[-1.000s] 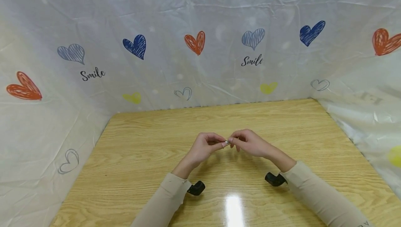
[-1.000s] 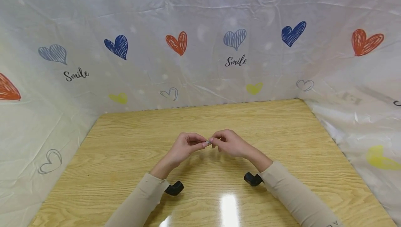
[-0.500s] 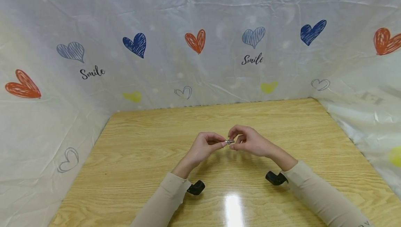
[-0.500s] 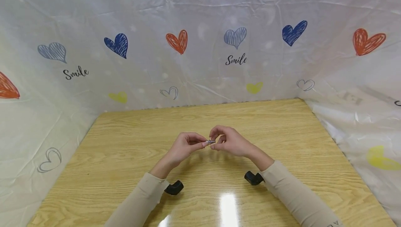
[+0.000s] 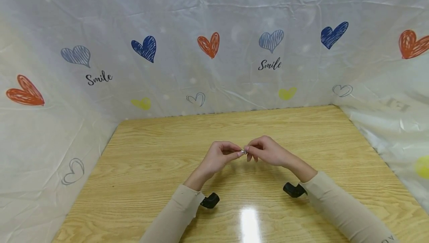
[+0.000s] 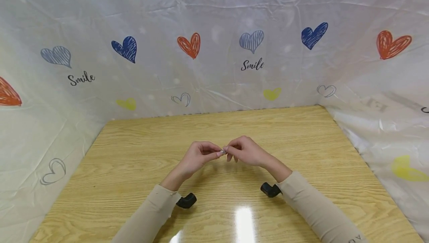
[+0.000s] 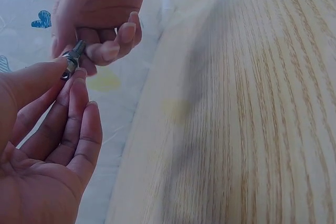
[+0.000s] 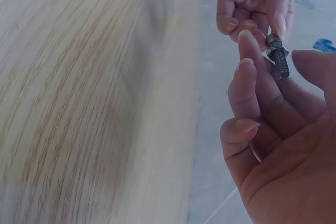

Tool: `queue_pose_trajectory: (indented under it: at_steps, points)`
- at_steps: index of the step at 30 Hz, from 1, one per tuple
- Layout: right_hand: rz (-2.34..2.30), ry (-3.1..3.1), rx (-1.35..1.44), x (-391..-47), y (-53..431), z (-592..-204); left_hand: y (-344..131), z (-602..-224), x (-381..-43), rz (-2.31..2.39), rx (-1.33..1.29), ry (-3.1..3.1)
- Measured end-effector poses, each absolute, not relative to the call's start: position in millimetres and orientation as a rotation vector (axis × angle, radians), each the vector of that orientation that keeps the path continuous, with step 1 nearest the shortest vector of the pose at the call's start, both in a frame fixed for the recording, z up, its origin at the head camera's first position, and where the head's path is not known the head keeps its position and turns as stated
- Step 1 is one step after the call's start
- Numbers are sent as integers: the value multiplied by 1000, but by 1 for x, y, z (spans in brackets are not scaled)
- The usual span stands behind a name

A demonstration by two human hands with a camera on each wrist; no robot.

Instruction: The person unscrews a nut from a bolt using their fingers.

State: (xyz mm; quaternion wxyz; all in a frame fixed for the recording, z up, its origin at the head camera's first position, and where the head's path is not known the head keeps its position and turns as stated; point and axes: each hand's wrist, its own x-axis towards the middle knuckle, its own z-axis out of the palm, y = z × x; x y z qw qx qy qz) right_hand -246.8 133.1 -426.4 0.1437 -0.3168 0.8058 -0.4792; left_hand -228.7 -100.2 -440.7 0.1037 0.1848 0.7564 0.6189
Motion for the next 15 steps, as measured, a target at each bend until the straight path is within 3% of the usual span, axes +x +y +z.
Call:
queue_pose_trajectory:
  at_steps: [15]
  points:
    - [-1529, 2247, -855, -244, 136, -425, -98, -444, -232, 1859, 512, 2183]
